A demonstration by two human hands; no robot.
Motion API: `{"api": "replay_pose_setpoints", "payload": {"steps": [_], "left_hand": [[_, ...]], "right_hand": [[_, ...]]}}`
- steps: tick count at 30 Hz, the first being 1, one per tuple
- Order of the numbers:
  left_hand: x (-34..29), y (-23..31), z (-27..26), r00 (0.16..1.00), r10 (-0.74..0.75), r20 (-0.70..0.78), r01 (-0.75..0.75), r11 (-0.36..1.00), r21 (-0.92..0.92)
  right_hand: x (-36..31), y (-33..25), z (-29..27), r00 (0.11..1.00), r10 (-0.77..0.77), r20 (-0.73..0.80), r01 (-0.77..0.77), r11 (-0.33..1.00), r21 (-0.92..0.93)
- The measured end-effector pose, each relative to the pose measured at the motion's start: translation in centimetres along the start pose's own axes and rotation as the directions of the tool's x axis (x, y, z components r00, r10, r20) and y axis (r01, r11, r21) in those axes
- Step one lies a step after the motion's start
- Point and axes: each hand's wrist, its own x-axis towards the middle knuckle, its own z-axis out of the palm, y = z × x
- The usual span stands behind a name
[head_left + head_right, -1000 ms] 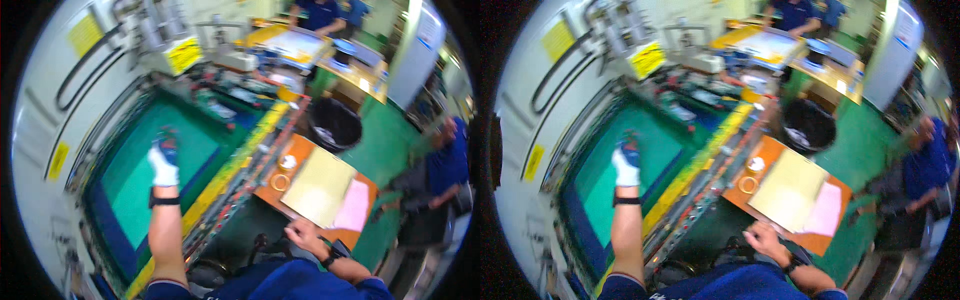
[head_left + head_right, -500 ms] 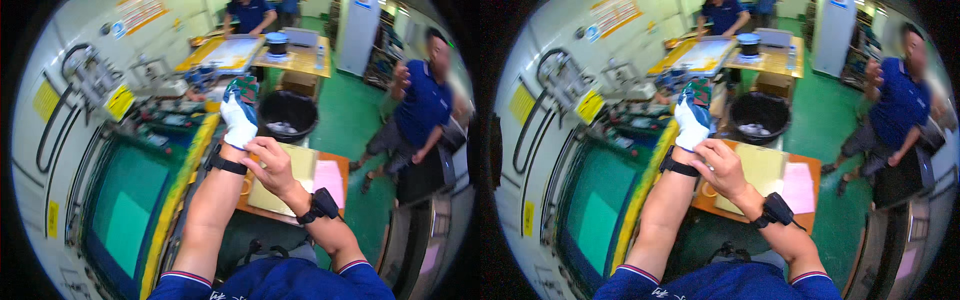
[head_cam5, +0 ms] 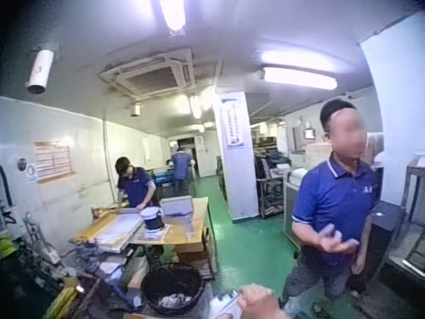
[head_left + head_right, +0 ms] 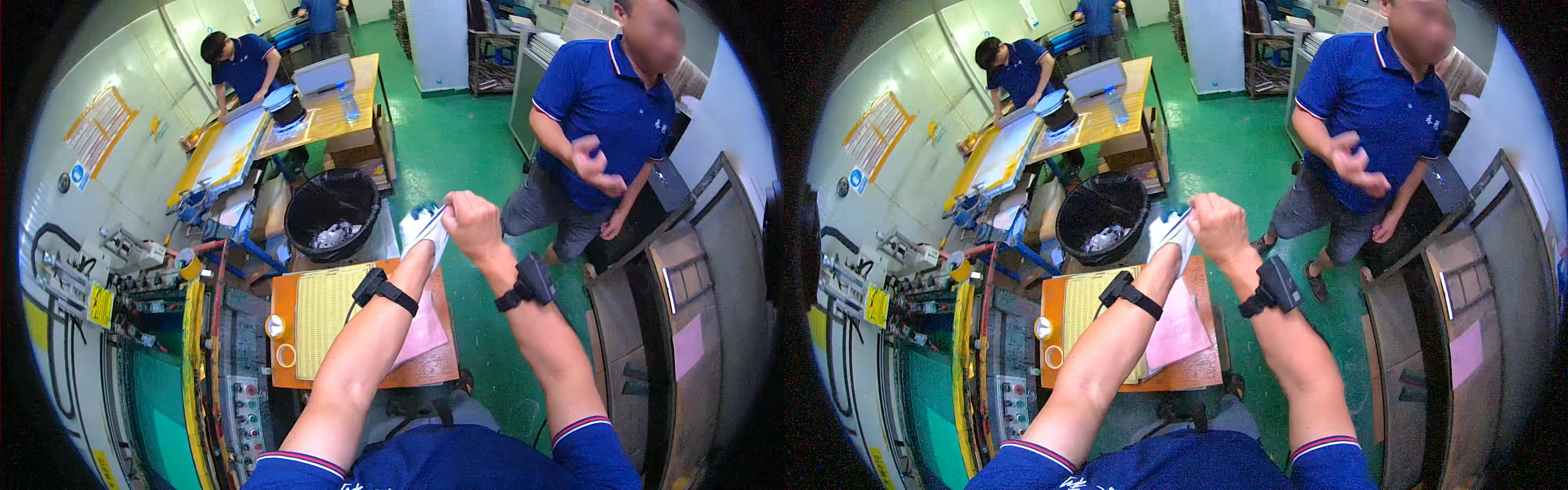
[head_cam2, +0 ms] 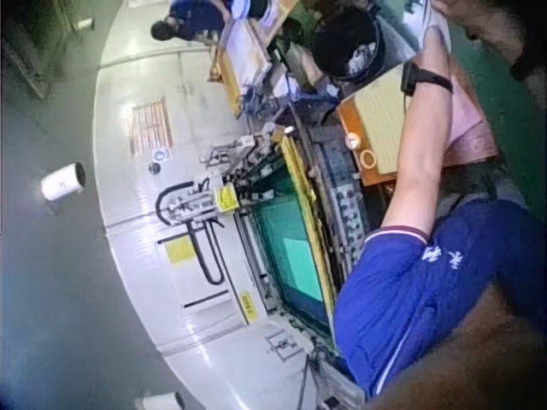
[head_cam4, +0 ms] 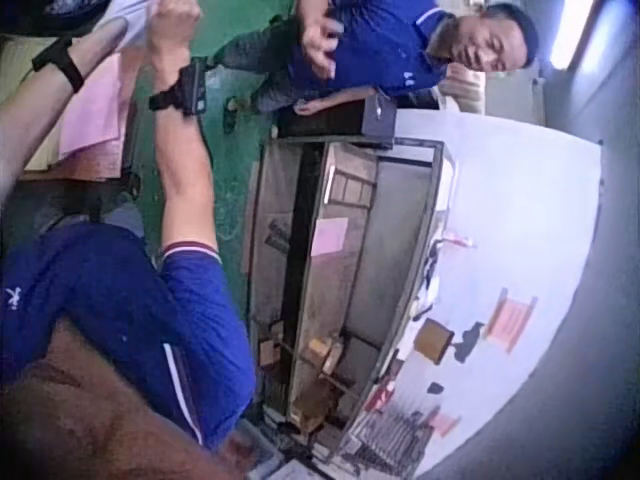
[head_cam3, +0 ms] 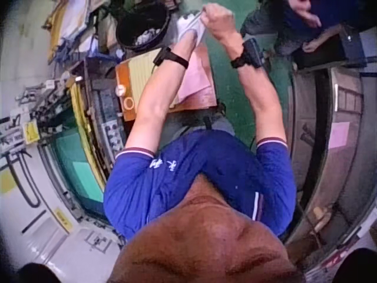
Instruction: Operating a large-format semi-automatic screen printing machine.
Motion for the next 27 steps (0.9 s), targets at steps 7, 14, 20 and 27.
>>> {"api": "replay_pose_setpoints", "payload": {"steps": [7, 14, 20, 27], "left_hand": [[-2.4, 2.8, 4.7, 0.880, 0.300, 0.367, -0.216, 0.943, -0.253], [-5.4, 2.3, 3.4, 0.714, 0.678, 0.172, -0.669, 0.734, -0.116], [-4.9, 2.3, -3.7, 0.692, 0.721, -0.040, -0.693, 0.648, -0.316], [-4.1, -2.9, -8.1, 0.981, 0.181, 0.072, -0.039, 0.545, -0.837]], "right_hand": [[-1.5, 9.2, -1.5, 0.962, 0.156, 0.224, -0.101, 0.966, -0.240], [-2.4, 12.7, -2.5, 0.742, 0.602, 0.294, -0.427, 0.764, -0.484], [-1.9, 9.9, -0.7, 0.701, 0.632, 0.331, -0.487, 0.763, -0.424], [-0.8, 6.1, 2.1, 0.763, 0.479, 0.434, -0.439, 0.877, -0.196]]}}
